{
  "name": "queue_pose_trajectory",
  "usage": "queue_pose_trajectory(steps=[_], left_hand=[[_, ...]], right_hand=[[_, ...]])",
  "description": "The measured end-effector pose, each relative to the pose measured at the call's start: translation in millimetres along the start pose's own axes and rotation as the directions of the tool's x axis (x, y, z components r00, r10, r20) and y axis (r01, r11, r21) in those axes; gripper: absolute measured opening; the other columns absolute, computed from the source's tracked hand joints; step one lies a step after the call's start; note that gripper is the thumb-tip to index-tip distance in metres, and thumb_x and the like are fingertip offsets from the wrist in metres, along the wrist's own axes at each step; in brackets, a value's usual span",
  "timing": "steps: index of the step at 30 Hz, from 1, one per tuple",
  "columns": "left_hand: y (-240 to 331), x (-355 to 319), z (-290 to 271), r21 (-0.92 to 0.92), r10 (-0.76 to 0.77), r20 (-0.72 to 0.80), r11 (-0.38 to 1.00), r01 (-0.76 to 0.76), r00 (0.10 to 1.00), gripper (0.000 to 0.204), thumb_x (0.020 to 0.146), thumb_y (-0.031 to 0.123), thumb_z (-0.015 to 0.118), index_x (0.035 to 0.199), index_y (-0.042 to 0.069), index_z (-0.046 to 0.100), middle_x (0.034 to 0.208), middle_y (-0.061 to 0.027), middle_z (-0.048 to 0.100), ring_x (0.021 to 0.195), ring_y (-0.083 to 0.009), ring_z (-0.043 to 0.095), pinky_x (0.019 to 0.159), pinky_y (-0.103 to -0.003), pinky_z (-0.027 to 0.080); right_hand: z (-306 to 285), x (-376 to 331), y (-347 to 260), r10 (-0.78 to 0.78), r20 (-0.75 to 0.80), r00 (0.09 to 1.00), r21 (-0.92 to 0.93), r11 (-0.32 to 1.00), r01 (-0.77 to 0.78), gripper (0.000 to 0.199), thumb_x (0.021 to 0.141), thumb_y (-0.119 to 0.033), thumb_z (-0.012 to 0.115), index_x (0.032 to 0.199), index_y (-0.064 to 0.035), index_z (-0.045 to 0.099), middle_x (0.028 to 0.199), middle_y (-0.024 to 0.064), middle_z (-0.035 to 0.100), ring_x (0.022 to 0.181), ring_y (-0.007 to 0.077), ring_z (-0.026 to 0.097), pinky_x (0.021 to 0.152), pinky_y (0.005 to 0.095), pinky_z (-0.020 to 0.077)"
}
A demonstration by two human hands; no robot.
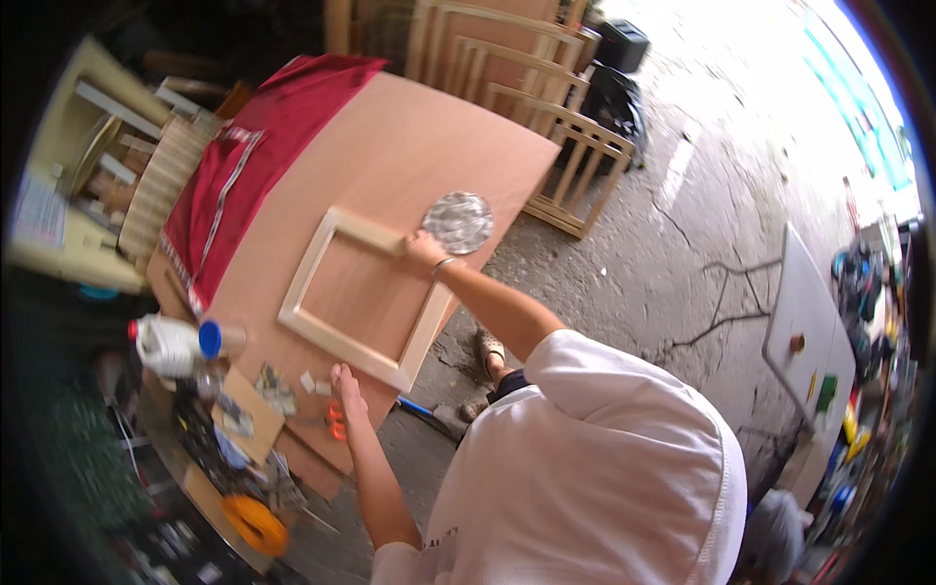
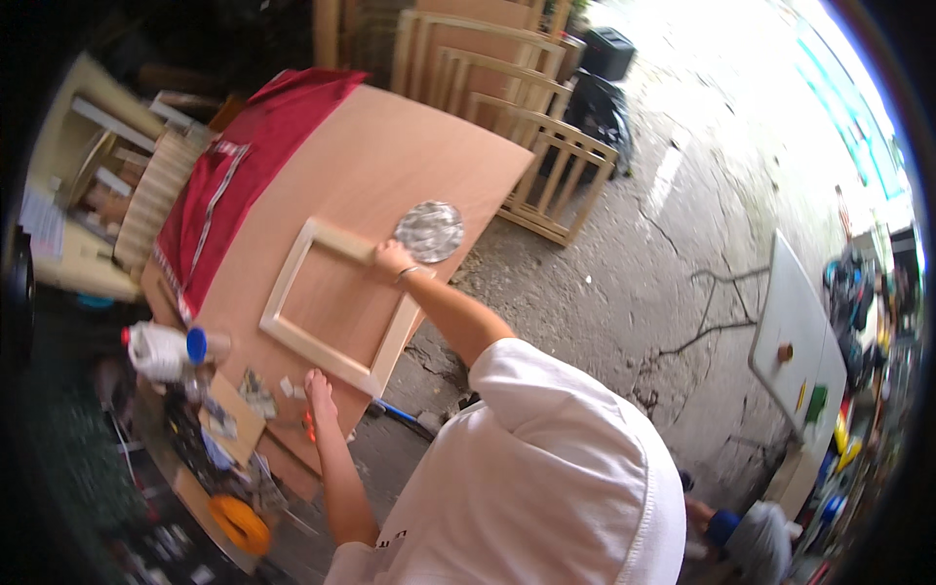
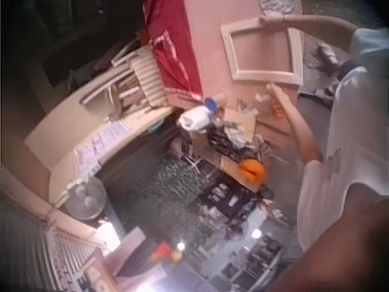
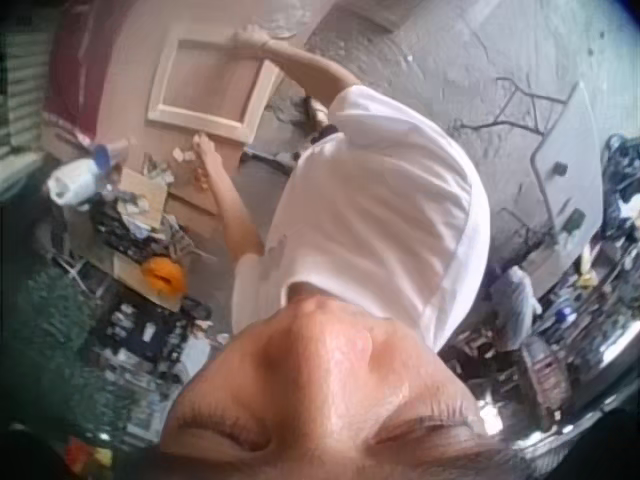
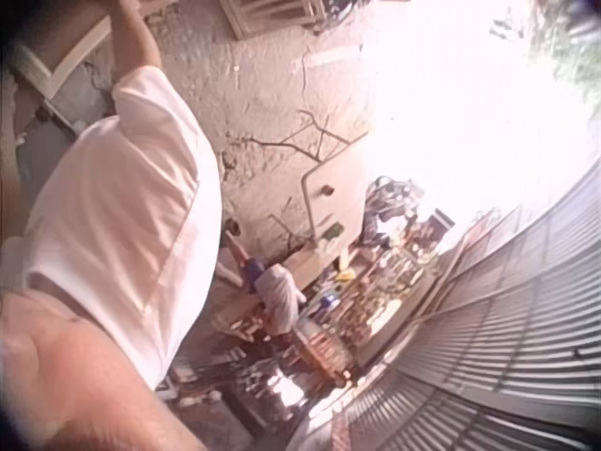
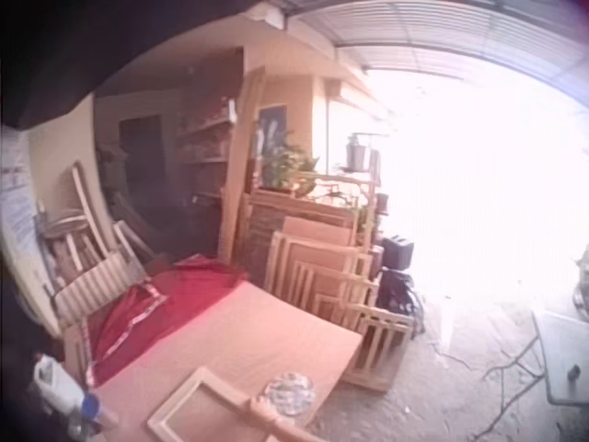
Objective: The person assembles a rectangular wooden frame by hand, aligning and pressing the pieces together. They then move the completed frame to a stack of similar frames on the floor.
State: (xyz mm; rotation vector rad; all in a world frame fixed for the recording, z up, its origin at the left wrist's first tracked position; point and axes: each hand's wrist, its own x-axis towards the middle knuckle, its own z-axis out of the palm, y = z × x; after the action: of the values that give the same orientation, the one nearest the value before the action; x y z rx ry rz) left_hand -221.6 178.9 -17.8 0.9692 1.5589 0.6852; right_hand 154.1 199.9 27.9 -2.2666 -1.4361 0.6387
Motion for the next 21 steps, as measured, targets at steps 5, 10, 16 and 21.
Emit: queue_pose_trajectory(steps=[5,10,16,21], left_hand=[[39,3,81,-0.097,-0.161,-0.117,0.984,0.150,0.980,0.034,0.093,0.021,0.051,0.123,0.005,0.053,0.113,-0.0067,0.055,0.098,-0.0184,0.051,0.084,-0.035,0.044],[64,3,65,-0.380,-0.282,-0.138,0.900,0.212,0.949,0.056,0.097,0.026,0.046,0.142,-0.005,0.040,0.152,-0.0172,0.040,0.130,-0.0310,0.048,0.110,-0.044,0.038],[93,-23,94,-0.191,0.016,-0.188,0.980,-0.052,0.982,0.053,0.102,0.035,0.045,0.143,0.003,0.037,0.138,-0.0176,0.050,0.121,-0.0320,0.053,0.106,-0.047,0.042],[195,-138,191,-0.261,0.361,0.045,0.904,-0.338,0.931,0.047,0.103,0.043,0.047,0.128,0.003,0.043,0.120,-0.0146,0.054,0.104,-0.0262,0.058,0.090,-0.042,0.053]], right_hand=[[17,22,42,0.178,-0.059,0.982,0.078,0.982,-0.174,0.052,0.088,-0.035,0.061,0.126,0.0005,0.056,0.126,0.0202,0.055,0.121,0.0336,0.052,0.098,0.0505,0.0435],[-24,-3,6,0.159,0.084,0.984,0.109,0.980,-0.168,0.028,0.086,-0.019,0.058,0.104,-0.0029,0.072,0.125,0.0154,0.056,0.119,0.0313,0.053,0.096,0.0497,0.0434],[-101,-61,49,0.227,-0.048,0.973,0.294,0.934,-0.204,0.026,0.083,-0.013,0.061,0.104,0.0000,0.070,0.119,0.0221,0.060,0.110,0.0386,0.060,0.091,0.0472,0.0520],[-187,-181,112,0.471,-0.411,0.781,0.706,0.706,-0.055,0.024,0.101,-0.014,0.053,0.119,-0.0034,0.064,0.110,0.0089,0.067,0.106,0.0206,0.062,0.091,0.0331,0.0513]])
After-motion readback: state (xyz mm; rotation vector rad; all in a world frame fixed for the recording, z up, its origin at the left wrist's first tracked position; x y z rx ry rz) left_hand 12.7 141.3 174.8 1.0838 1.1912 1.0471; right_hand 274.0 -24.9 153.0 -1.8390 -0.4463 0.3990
